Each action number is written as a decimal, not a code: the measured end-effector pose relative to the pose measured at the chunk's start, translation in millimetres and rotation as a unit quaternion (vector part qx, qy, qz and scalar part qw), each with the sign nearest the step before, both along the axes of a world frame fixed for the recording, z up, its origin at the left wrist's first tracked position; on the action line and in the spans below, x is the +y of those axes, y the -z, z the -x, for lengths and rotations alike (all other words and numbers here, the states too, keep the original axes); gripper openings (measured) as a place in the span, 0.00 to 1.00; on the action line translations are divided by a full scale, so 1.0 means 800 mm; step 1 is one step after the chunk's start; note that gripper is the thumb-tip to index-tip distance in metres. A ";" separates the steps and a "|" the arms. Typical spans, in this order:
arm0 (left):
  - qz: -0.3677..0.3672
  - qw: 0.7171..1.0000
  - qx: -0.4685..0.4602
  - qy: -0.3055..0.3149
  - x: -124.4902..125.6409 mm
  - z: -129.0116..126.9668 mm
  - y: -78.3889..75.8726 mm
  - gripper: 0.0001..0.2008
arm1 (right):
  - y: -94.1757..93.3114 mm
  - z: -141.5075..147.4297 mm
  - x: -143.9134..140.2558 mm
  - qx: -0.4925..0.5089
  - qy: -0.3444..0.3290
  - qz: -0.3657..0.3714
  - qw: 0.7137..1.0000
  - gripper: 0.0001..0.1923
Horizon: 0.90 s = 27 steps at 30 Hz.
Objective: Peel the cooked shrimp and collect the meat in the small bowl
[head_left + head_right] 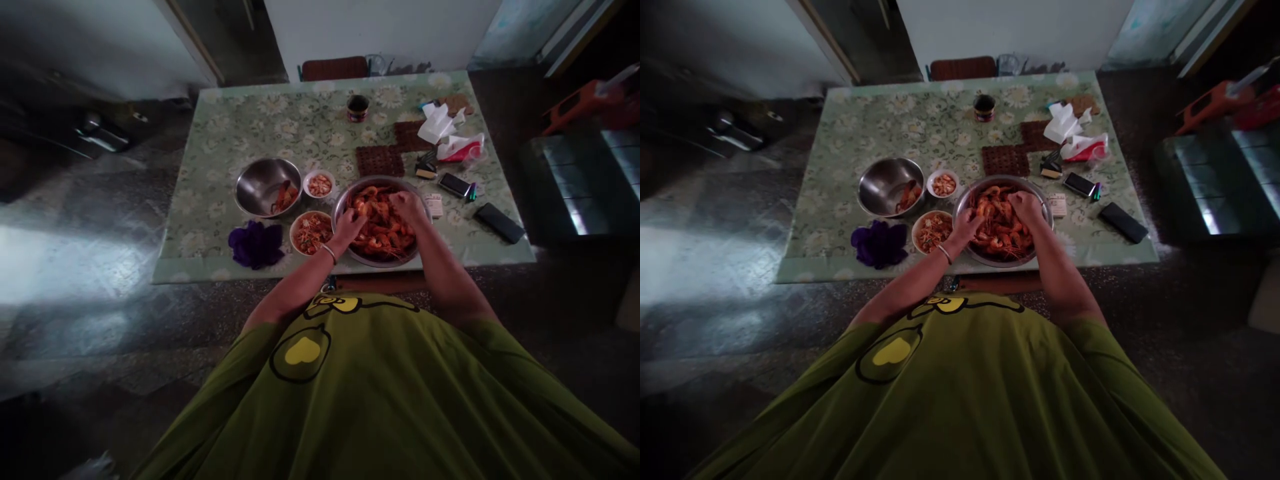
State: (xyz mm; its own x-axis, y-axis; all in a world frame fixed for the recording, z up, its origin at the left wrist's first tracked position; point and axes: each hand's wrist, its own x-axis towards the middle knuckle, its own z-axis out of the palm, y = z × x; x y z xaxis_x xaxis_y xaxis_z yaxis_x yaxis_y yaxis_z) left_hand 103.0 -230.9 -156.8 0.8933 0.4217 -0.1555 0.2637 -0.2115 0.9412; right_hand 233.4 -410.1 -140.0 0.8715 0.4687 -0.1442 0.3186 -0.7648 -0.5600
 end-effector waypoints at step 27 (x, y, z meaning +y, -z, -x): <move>0.443 0.871 0.063 -0.201 -0.029 -0.030 0.003 0.14 | 0.012 0.096 0.037 -0.032 0.005 -0.043 0.999 0.20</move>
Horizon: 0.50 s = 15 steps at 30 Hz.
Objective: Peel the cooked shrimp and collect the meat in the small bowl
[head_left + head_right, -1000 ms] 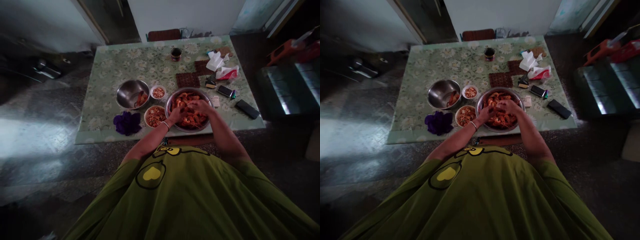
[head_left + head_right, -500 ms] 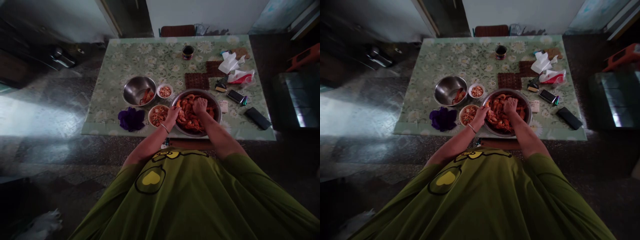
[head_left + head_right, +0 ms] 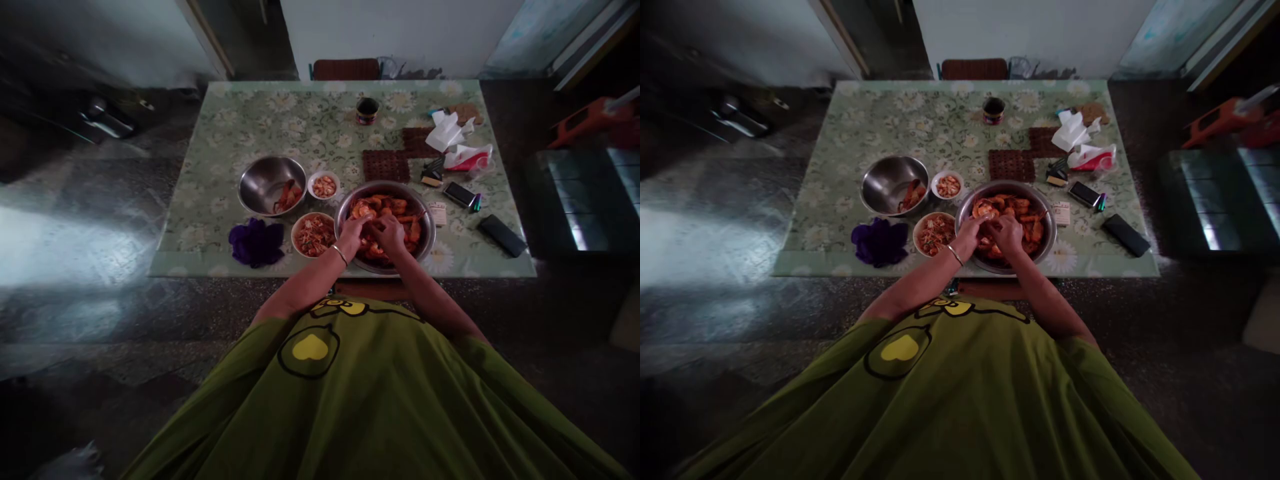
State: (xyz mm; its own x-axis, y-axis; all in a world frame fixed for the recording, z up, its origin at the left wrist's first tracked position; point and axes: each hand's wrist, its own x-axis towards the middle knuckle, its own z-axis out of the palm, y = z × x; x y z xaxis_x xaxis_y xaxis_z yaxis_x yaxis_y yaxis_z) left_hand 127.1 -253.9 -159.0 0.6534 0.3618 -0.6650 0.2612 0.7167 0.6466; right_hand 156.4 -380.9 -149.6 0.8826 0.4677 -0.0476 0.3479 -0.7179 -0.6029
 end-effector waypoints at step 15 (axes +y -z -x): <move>-0.012 0.997 -0.079 0.011 0.038 0.037 -0.026 0.25 | 0.030 -0.120 0.072 -0.048 -0.067 0.260 0.962 0.23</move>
